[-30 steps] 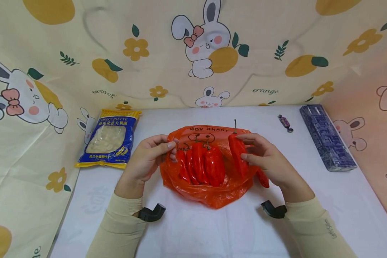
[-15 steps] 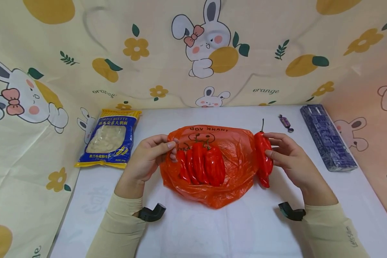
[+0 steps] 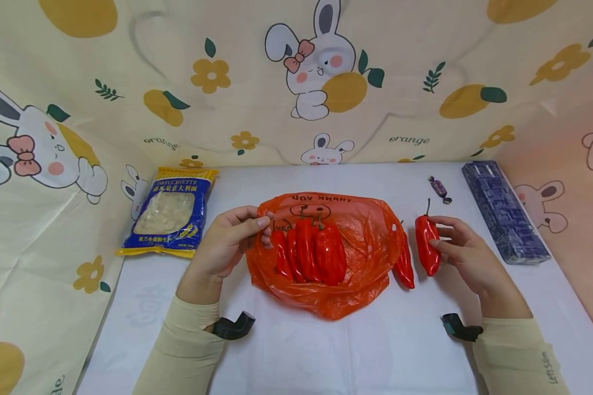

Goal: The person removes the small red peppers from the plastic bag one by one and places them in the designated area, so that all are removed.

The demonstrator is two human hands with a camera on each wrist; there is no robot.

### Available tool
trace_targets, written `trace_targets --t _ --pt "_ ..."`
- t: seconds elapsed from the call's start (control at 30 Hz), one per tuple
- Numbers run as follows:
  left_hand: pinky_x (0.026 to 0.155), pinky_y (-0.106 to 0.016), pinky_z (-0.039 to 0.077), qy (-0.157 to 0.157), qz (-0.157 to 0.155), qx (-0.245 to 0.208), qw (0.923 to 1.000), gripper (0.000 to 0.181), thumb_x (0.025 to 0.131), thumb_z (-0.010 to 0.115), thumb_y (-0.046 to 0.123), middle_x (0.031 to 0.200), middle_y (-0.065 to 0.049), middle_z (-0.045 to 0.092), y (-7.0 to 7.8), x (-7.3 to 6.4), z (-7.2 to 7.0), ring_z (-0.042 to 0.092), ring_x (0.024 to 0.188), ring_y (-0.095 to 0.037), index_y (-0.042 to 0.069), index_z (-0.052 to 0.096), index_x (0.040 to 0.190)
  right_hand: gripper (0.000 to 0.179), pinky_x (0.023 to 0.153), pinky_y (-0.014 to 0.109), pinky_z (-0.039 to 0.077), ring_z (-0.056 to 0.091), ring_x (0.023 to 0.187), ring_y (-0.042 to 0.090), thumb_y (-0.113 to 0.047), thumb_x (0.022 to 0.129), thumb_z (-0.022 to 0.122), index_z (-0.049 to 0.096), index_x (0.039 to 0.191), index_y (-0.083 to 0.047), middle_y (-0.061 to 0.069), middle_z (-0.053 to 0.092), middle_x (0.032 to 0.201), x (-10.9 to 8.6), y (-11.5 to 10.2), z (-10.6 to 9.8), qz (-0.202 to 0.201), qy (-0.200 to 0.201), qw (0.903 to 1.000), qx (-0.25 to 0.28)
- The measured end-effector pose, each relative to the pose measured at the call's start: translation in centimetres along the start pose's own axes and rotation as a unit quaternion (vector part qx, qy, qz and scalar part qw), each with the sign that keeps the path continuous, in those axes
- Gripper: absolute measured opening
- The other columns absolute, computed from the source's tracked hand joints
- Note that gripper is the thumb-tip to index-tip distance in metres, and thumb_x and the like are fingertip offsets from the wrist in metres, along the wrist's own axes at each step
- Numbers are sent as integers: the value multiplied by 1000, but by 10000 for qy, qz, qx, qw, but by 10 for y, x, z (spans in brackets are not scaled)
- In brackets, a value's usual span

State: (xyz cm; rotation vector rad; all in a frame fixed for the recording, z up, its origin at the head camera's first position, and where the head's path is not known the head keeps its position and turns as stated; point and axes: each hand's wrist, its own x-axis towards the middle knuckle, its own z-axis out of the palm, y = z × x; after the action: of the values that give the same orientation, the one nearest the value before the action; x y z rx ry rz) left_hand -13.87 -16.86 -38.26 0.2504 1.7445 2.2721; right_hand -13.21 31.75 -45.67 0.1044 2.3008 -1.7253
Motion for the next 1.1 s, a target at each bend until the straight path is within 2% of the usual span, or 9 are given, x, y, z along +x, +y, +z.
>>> trace_targets --t 0.17,0.3,0.43,0.57,0.8,0.9,1.1 --pt "81 -34 63 14 -26 13 10000 12 108 62 3 90 -10 70 0 -1 0 69 80 -22 0 73 105 57 87 30 61 51 128 33 -18 113 60 39 167 -13 29 40 159 5 16 -2 228 -269 9984 -436" --pt "81 -34 64 21 -45 4 10000 12 108 62 3 90 -10 70 1 -2 1 69 80 -22 -1 72 105 56 86 30 61 54 127 40 -18 114 59 39 165 -7 31 45 154 4 19 -1 194 -228 9970 -714" --pt "81 -33 63 23 -39 25 10000 15 109 62 3 90 -10 70 1 -2 1 69 81 -22 7 75 103 56 87 29 61 58 122 35 -18 113 61 41 164 -6 32 47 151 2 18 -1 188 -232 9966 -771" --pt "81 -34 64 46 -43 67 10000 14 109 62 4 90 -10 70 1 -2 2 69 80 -23 6 75 104 55 88 31 62 64 114 24 -13 112 62 42 162 -4 32 51 148 0 18 -2 205 -397 9963 -740" --pt "81 -34 64 58 -66 94 9999 15 109 63 4 90 -11 70 1 -2 2 69 80 -23 -10 67 111 55 88 33 63 69 107 17 -9 110 63 43 160 1 31 57 141 -1 18 1 108 -601 9963 -605" --pt "81 -34 64 41 -46 76 10000 18 108 63 4 90 -11 70 2 -2 2 69 80 -23 -13 66 112 56 87 35 63 70 106 18 -7 110 64 42 160 2 31 57 140 -2 17 3 117 -654 9964 -520" --pt "81 -34 64 6 -22 103 9999 12 109 62 4 90 -10 70 1 -1 2 70 80 -22 2 73 105 58 88 35 63 71 107 19 -9 109 66 42 160 2 31 58 139 -4 16 5 104 -663 9963 -546"
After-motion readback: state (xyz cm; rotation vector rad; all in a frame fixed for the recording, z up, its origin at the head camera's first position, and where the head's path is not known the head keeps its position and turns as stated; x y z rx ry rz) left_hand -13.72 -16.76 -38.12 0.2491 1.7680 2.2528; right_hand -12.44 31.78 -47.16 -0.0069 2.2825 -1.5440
